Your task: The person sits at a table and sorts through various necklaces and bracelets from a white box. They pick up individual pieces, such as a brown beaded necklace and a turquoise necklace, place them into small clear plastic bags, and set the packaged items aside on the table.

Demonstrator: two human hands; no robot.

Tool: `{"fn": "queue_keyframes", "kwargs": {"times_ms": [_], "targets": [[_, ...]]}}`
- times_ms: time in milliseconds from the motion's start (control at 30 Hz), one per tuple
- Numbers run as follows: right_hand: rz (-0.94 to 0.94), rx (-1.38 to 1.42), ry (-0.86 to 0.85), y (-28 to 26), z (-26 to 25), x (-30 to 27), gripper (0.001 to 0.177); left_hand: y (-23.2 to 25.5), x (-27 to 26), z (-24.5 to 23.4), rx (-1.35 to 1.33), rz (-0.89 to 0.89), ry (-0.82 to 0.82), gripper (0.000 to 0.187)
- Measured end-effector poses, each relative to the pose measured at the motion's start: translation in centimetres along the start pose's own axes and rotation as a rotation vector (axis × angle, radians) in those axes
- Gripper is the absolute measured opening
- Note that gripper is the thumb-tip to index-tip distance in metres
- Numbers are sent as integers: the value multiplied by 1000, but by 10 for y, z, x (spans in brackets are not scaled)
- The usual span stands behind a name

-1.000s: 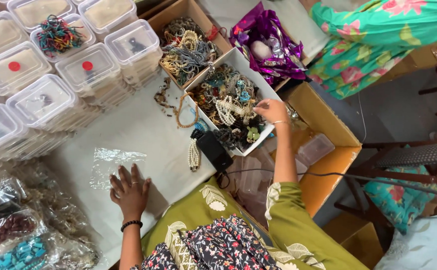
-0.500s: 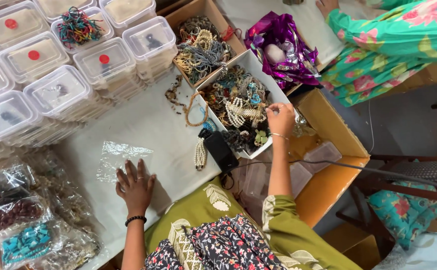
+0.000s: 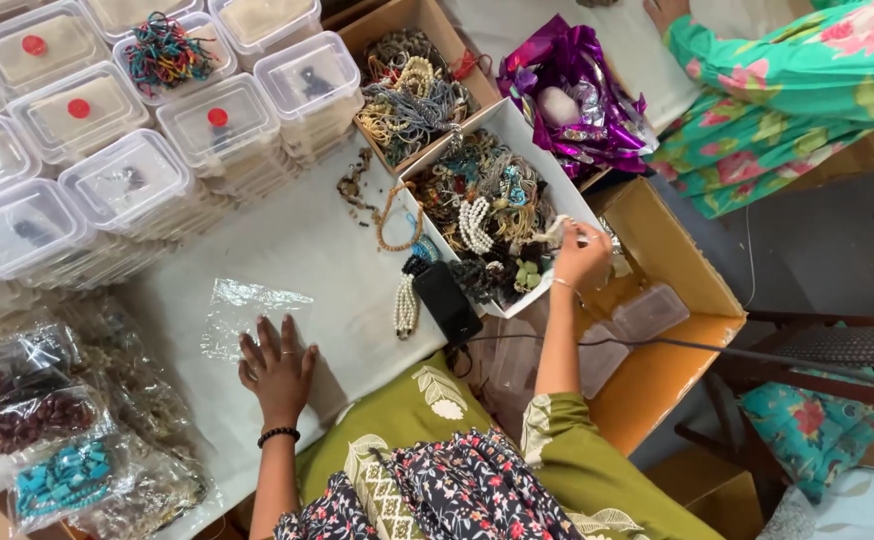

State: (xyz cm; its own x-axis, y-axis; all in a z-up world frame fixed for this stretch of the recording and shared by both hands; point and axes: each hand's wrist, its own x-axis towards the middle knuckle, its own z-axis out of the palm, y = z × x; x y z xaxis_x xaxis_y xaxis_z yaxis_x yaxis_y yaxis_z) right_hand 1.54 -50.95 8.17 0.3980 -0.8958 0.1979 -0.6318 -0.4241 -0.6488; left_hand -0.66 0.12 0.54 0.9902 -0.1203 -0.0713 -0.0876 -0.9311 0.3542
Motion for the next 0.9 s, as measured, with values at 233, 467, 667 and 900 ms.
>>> {"fn": "queue_keyframes", "kwargs": {"times_ms": [233, 467, 667, 900], "targets": [[-418, -3, -160, -30, 26, -36, 16, -4, 6, 13, 49, -47, 0, 73], [-520, -67, -431, -34, 58, -43, 24, 14, 23, -15, 79, -63, -74, 76], [92, 618, -983, -84, 11, -26, 17, 44, 38, -37, -133, -47, 69, 64], [278, 764, -1330, -164, -24, -71, 17, 126, 63, -114, -579, 166, 136, 49]]}}
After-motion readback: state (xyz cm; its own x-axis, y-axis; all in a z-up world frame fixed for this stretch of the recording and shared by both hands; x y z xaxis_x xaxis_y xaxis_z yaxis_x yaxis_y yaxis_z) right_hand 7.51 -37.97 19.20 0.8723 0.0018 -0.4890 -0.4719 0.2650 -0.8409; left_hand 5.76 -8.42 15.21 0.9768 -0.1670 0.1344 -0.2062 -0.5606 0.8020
